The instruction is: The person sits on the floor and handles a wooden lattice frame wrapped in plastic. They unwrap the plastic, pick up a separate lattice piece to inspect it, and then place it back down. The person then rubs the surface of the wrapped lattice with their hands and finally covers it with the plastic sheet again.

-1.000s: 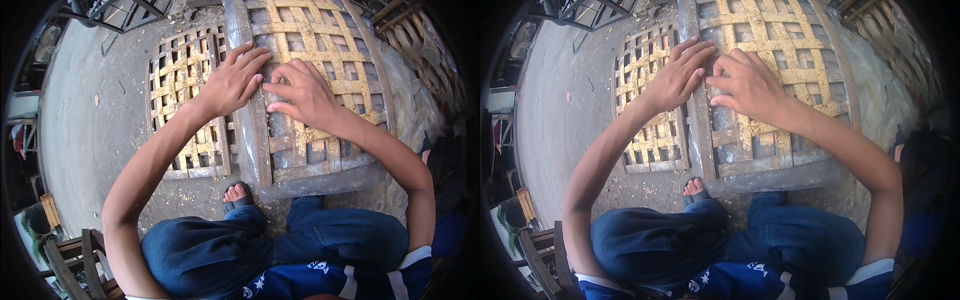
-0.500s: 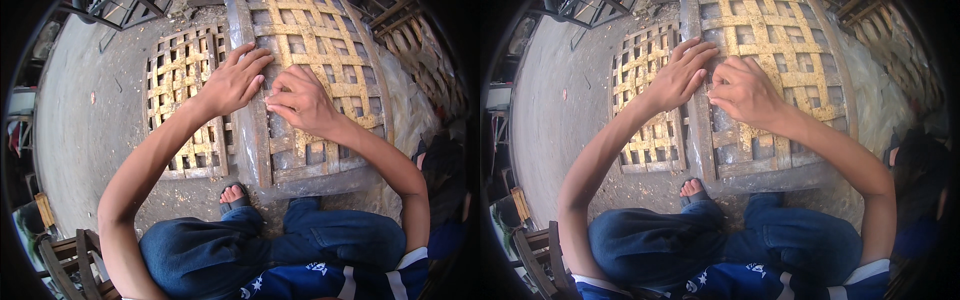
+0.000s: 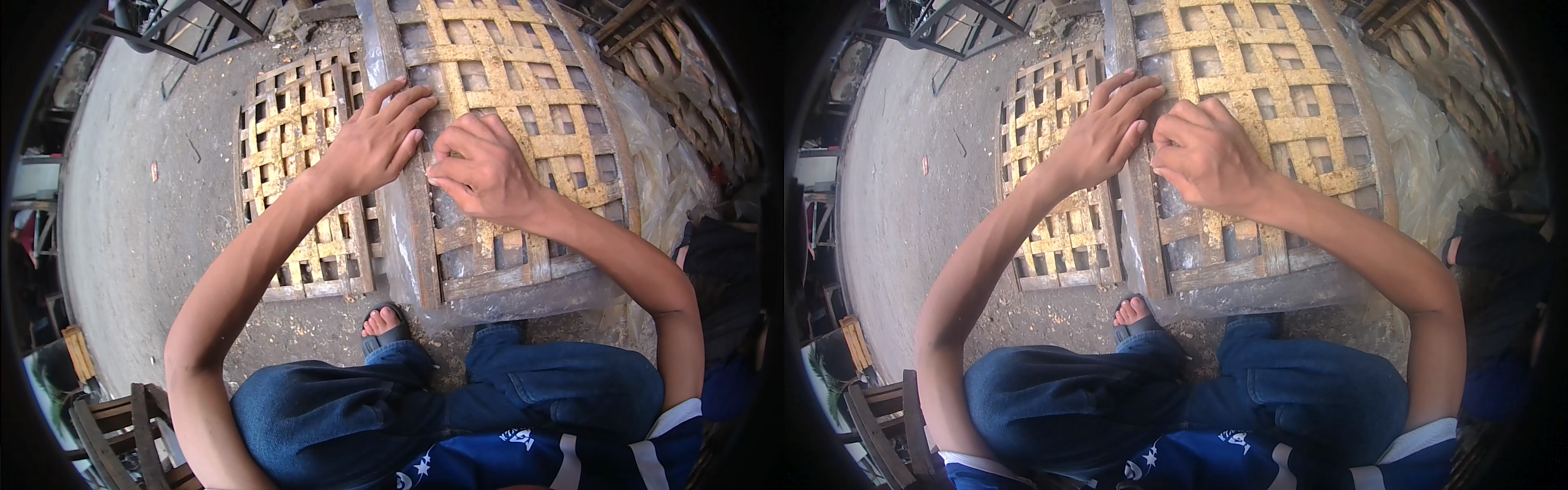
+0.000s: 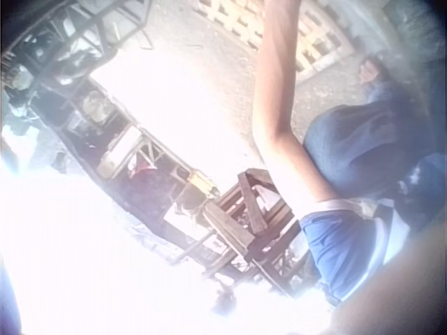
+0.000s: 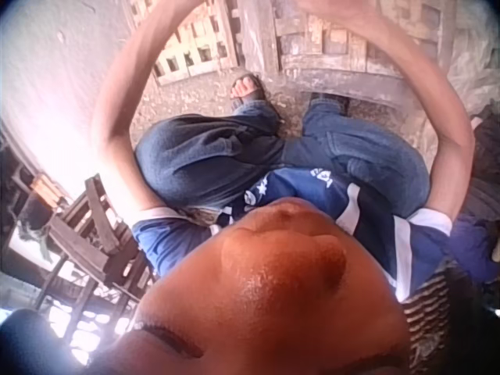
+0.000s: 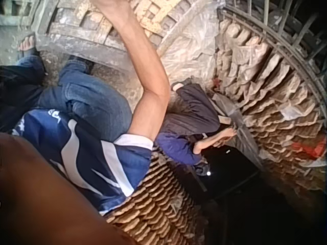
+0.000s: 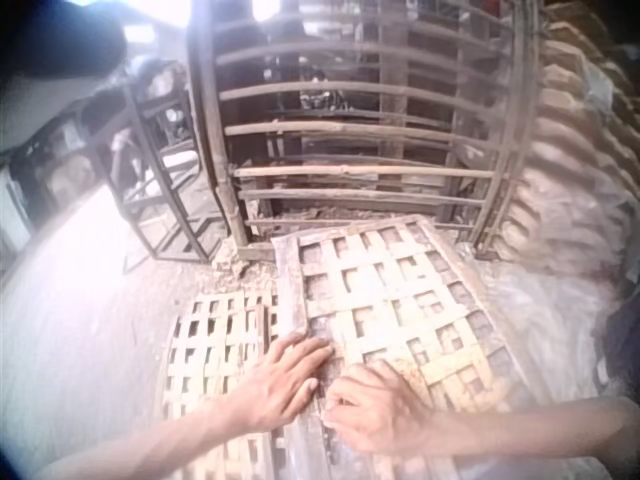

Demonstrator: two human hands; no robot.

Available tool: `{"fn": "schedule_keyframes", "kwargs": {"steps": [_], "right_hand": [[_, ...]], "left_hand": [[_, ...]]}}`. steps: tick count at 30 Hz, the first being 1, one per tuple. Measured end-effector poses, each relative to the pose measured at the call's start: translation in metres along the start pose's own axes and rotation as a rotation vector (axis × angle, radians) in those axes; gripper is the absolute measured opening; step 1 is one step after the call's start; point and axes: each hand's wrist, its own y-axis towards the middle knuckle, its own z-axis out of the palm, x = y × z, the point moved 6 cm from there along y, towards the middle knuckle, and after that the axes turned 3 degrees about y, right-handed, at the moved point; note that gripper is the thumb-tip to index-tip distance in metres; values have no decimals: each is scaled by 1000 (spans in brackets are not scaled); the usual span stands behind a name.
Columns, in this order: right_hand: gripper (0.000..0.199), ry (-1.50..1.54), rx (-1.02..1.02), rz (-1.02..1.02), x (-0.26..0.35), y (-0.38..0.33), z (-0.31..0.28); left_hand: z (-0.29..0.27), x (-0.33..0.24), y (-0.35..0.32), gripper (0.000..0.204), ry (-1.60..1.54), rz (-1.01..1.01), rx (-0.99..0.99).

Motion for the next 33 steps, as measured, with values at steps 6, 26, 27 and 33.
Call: {"fn": "schedule_keyframes", "kwargs": {"steps": [6,26,27,33], "right_hand": [[5,106,28,181,-6,6,-1],[31,243,-961,1065,-309,-159,-200],[34,208,-1138,1178,-329,-205,-220],[34,196,-1162,1584,-355,-338,-246]], "left_hand": [[-1,1,-2,51,-4,-15,21],[-9,-1,9,82,30,-96,220],[-11,-5,11,89,57,-116,260],[-10,-8,10,98,86,-124,343]]}}
